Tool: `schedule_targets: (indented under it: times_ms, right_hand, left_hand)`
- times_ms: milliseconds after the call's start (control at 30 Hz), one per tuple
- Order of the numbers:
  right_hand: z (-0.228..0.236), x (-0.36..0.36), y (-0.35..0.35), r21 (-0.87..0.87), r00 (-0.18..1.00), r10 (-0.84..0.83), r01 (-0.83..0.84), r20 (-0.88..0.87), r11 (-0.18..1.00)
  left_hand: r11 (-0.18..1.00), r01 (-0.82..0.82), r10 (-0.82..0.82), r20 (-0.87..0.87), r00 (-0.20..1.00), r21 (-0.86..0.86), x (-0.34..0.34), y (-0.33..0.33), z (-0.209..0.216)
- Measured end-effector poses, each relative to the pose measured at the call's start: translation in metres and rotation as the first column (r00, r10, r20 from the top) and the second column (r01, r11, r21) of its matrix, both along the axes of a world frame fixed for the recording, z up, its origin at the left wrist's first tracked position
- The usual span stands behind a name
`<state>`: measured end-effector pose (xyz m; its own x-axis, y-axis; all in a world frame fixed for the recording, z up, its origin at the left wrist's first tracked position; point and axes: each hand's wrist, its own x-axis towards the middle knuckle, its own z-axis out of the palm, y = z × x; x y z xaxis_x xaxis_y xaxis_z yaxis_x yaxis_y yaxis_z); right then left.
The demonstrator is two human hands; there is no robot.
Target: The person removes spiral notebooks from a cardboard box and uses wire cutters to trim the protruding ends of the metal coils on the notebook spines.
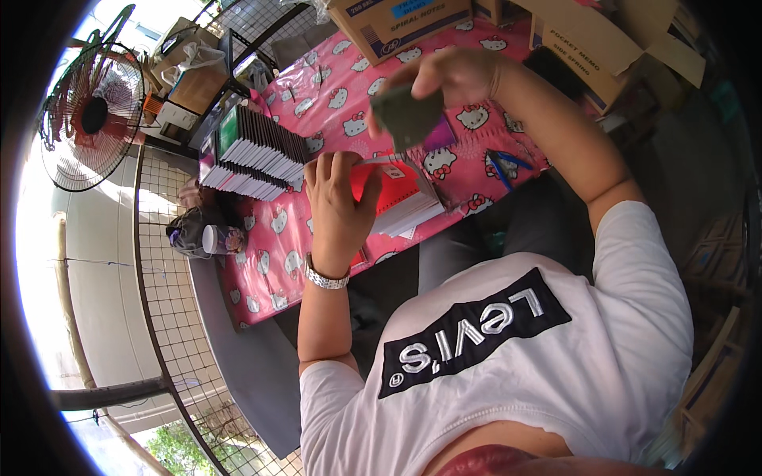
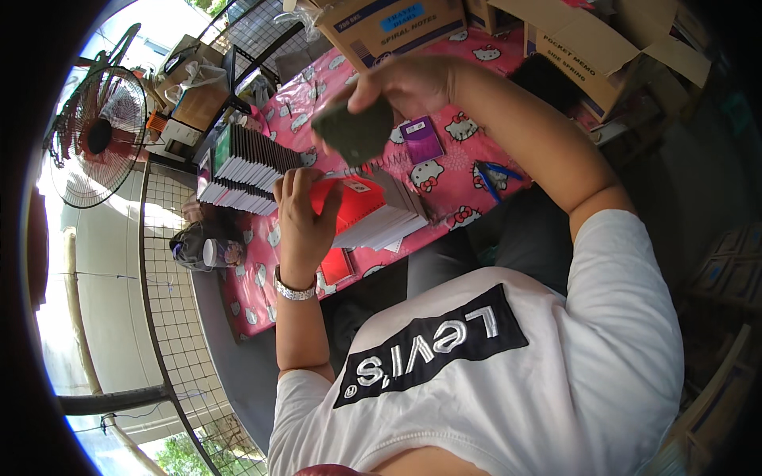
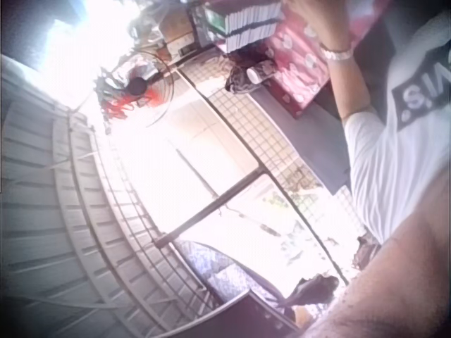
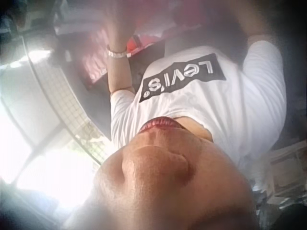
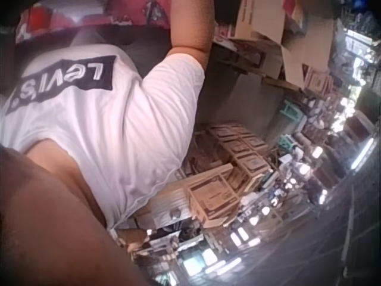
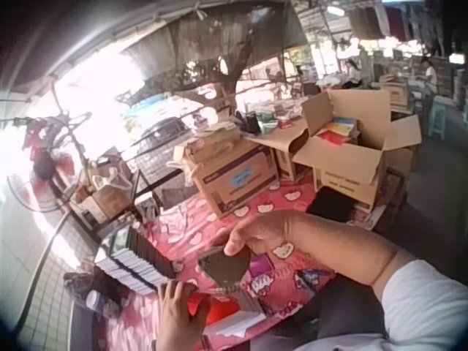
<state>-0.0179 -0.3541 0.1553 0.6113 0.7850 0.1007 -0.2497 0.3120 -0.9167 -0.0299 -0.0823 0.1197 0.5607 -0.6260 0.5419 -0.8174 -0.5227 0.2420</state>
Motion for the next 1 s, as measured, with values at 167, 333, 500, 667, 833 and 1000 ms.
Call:
schedule_targets:
  times_ms: [167, 333, 500, 667, 833, 1000]
  right_hand:
    - [-0.022, 0.008, 0.006, -0.371, 0.963, -0.15, 0.227, 0.224, 0.901]
    - [-0.013, 0.011, 0.009, -0.264, 0.976, -0.092, 0.144, 0.199, 0.954]
    - [-0.006, 0.021, 0.017, -0.621, 0.71, 0.176, 0.435, 0.682, 0.652]
    - [-0.008, 0.022, 0.027, -0.355, 0.939, -0.094, 0.215, 0.33, 0.91]
    - [-0.01, 0.034, 0.033, -0.269, 0.978, -0.1, 0.148, 0.184, 0.952]
    - [-0.004, 0.035, 0.041, 0.018, 0.998, 0.039, -0.04, 0.051, 0.999]
  left_hand:
    - [1.0, -0.01, 0.009, -0.029, 1.0, -0.006, 0.002, 0.003, -0.001]
    - [0.999, -0.012, 0.01, -0.066, 0.998, -0.032, 0.0, 0.006, 0.002]
    - [0.994, -0.056, 0.039, -0.173, 0.984, -0.095, 0.015, 0.024, 0.003]
    - [0.994, -0.1, 0.087, -0.217, 0.972, -0.047, 0.021, 0.04, 0.004]
    - [0.992, -0.091, 0.049, -0.383, 0.923, -0.093, 0.021, 0.043, 0.003]
    - [0.98, -0.091, -0.011, -0.507, 0.862, -0.174, 0.021, 0.043, 0.002]
